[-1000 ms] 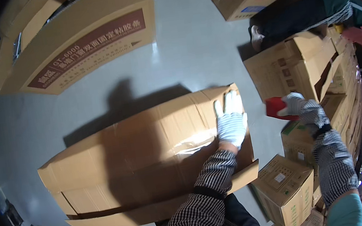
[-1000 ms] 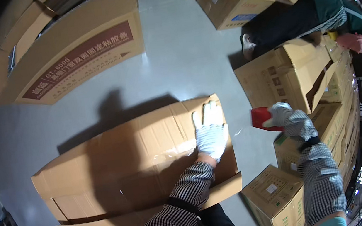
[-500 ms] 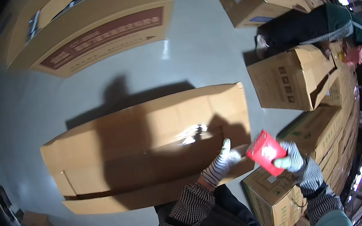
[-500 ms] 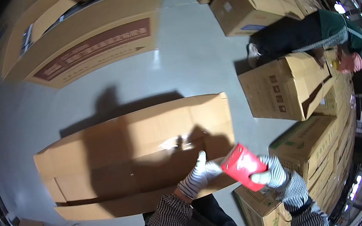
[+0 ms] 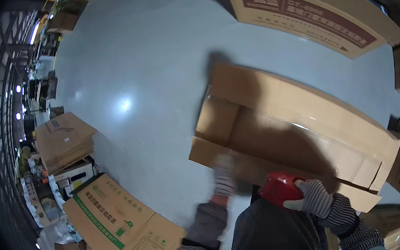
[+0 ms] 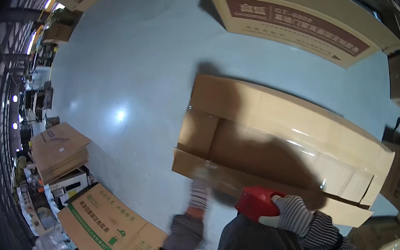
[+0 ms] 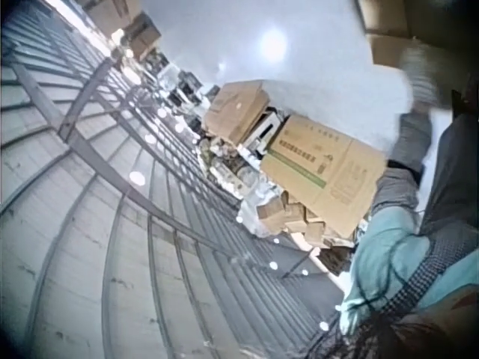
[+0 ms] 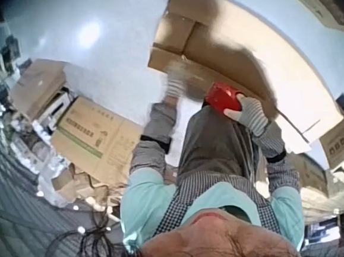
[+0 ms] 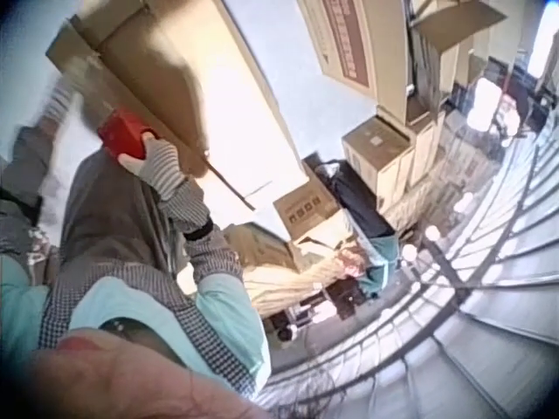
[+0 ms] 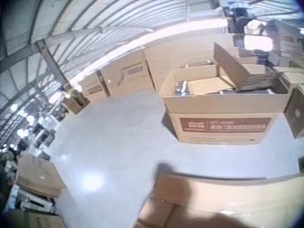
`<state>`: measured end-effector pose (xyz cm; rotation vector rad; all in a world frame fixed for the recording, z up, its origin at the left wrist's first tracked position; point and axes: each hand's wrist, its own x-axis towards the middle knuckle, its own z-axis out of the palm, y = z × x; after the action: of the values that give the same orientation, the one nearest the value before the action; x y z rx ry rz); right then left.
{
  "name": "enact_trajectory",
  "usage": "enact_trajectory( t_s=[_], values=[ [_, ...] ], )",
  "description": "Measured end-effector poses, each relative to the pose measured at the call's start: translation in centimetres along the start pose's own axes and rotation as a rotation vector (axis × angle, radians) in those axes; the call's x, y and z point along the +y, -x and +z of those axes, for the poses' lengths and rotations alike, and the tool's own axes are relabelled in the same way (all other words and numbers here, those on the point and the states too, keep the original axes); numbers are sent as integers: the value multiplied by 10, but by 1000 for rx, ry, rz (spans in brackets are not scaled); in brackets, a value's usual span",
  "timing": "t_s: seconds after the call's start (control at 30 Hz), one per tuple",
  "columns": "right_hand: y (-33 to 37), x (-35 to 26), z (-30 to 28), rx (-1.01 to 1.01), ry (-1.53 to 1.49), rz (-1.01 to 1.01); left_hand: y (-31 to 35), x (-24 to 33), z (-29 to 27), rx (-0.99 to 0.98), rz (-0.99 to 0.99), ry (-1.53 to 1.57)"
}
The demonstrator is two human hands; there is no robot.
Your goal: The person seals a cardboard box with a tape dispenser, then places cardboard sheets inside another box before folding its flaps and taping it shut. After finishing, they walk through the warehouse carrying the tape dispenser.
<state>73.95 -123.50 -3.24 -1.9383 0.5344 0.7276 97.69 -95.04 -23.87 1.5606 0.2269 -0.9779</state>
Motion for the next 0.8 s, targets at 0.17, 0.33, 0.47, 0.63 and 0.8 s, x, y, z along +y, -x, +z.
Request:
enact_trajectory(
  t_s=[0.17,0.33,0.47,0.63,0.8],
  values=[
    [-112,-22,35,28,255,308,-138,136,-60,370,429,-655],
    [-148,-53,19,-41,51,181,-191,139,-124,426,-87,-1904],
    [-129,5,6,-2,-27,234,-131,123,24,286,915,-1563],
    [-79,24,-4,-92,4,10,-37,30,87,-47,940,-1945],
    [187,265,-26,41,-121,243,145,-109,394,-507,980,-1613]
  ],
)
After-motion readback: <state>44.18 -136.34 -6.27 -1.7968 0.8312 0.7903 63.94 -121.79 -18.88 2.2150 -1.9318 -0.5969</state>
